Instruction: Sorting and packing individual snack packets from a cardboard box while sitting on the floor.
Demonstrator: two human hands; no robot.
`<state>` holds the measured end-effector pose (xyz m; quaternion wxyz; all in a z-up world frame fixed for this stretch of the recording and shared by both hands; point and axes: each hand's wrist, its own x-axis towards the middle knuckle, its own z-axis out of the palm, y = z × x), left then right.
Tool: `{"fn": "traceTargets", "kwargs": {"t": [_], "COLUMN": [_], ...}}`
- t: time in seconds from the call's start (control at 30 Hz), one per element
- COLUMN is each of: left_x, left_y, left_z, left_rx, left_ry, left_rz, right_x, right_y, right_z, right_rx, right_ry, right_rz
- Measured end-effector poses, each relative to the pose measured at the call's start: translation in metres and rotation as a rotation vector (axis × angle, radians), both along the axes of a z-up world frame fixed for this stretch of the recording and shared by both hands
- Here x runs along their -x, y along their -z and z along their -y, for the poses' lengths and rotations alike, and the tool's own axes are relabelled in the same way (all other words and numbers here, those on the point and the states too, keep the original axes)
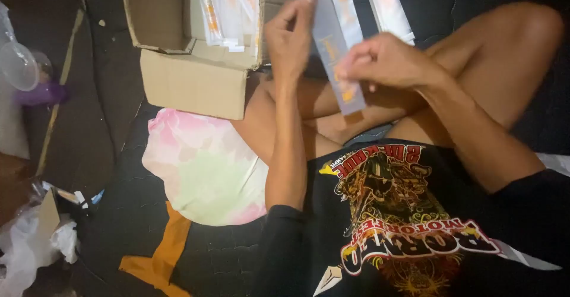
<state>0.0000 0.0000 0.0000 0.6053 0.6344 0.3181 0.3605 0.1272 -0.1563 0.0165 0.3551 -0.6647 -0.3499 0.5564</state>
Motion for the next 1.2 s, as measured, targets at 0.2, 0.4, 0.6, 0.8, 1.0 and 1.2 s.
{"fn": "traceTargets", "kwargs": {"t": [0.2,0.4,0.6,0.8,1.0,1.2], "left_x": [0.008,0.015,0.029,0.034,0.030,0.019], "left_y": [-0.015,-0.010,0.007,-0.006,-0.006,-0.010], "left_z": [0.006,0.007,0.010,0.021,0.022,0.020], "left_rx": [-0.070,-0.092,-0.062,0.041,-0.019,0.103], "left_ry": [0.076,0.151,0.361,0.386,0.331,0.025], "left_rz": [-0.042,-0.009,0.058,0.111,0.068,0.068], "right_x": [0.000,-0.002,-0.014,-0.008,-0.008,0.000], "right_y": [0.027,0.028,0.015,-0.007,0.012,0.022], "right_z": [0.021,0.018,0.016,0.015,0.018,0.022], "right_rx": [0.078,0.071,-0.350,-0.512,-0.494,-0.271], "right_ry": [-0.104,-0.122,-0.030,0.026,0.068,0.054], "right_rz": [0.025,0.108,0.353,0.385,0.405,0.148]}}
